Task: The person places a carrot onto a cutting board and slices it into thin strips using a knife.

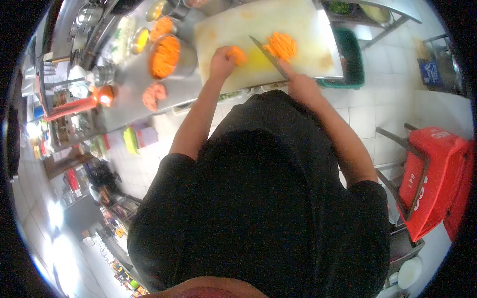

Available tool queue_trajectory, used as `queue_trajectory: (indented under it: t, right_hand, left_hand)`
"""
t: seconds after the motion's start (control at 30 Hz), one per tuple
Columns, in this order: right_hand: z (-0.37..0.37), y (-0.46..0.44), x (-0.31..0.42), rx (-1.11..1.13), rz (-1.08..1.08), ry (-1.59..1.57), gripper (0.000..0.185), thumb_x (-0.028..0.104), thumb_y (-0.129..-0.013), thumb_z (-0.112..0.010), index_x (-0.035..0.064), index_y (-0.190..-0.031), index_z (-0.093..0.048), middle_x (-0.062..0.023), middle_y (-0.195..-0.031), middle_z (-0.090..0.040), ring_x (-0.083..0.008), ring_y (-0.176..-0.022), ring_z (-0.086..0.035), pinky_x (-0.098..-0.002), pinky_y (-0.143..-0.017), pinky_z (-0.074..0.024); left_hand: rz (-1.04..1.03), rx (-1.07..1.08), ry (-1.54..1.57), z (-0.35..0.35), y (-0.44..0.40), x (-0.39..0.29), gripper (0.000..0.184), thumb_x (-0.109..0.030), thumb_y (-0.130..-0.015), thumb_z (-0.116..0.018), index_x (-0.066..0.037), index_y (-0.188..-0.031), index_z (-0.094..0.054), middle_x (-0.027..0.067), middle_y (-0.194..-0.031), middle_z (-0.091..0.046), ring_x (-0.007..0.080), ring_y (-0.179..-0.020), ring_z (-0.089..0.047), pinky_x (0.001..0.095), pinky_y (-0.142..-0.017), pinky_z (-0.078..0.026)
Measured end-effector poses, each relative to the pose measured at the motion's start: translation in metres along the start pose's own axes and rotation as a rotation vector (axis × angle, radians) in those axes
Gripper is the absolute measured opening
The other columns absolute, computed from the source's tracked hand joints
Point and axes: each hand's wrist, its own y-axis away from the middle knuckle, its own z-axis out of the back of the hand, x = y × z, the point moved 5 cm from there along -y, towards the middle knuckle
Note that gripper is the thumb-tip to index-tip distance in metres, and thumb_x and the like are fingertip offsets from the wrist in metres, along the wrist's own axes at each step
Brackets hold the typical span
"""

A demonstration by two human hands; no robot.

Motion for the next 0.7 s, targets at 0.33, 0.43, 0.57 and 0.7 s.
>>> queue_trajectory:
  t: [0.33, 0.43, 0.57, 0.7]
  right_hand:
    - [0.007, 0.011, 0.011, -0.039, 0.034, 0.023, 0.08, 0.005, -0.091, -0.05, 0.0348, -0.162, -0.028, -0.0296, -0.108, -0.07, -0.0457, -0.099, -0.07, -0.055, -0.088, -0.0534]
    - [0.009, 0.011, 0.015, 0.003, 0.002, 0.036, 0.079, 0.006, -0.092, -0.051, 0.0345, -0.162, -0.028, -0.0297, -0.108, -0.07, -0.0458, -0.099, -0.07, -0.055, -0.088, -0.0534]
    - [0.005, 0.011, 0.006, -0.043, 0.034, -0.007, 0.078, 0.007, -0.093, -0.051, 0.0346, -0.162, -0.027, -0.0297, -0.106, -0.07, -0.0462, -0.098, -0.07, -0.0555, -0.087, -0.0535]
    - [0.003, 0.004, -0.001, -0.081, 0.079, -0.003, 0.079, 0.008, -0.094, -0.053, 0.0354, -0.163, -0.024, -0.0304, -0.104, -0.07, -0.047, -0.097, -0.07, -0.0562, -0.086, -0.0535]
  left_hand:
    - [0.05, 0.034, 0.079, -0.015, 0.021, -0.044, 0.03, -0.012, -0.086, -0.076, -0.004, -0.114, -0.069, 0.0152, -0.105, -0.071, 0.027, -0.082, -0.07, 0.0371, -0.077, -0.057]
    - [0.13, 0.039, 0.186, -0.022, 0.019, -0.026, 0.032, -0.01, -0.086, -0.077, -0.004, -0.116, -0.068, 0.0129, -0.101, -0.073, 0.0229, -0.081, -0.07, 0.0348, -0.076, -0.057]
    - [0.259, 0.053, 0.392, -0.018, 0.019, -0.015, 0.033, -0.007, -0.086, -0.076, -0.003, -0.117, -0.067, 0.0121, -0.098, -0.074, 0.0179, -0.083, -0.07, 0.0322, -0.075, -0.057]
    - [0.363, 0.024, 0.623, -0.02, 0.02, -0.002, 0.033, -0.005, -0.089, -0.074, 0.0, -0.12, -0.065, 0.0086, -0.09, -0.07, 0.0151, -0.075, -0.066, 0.0305, -0.065, -0.054]
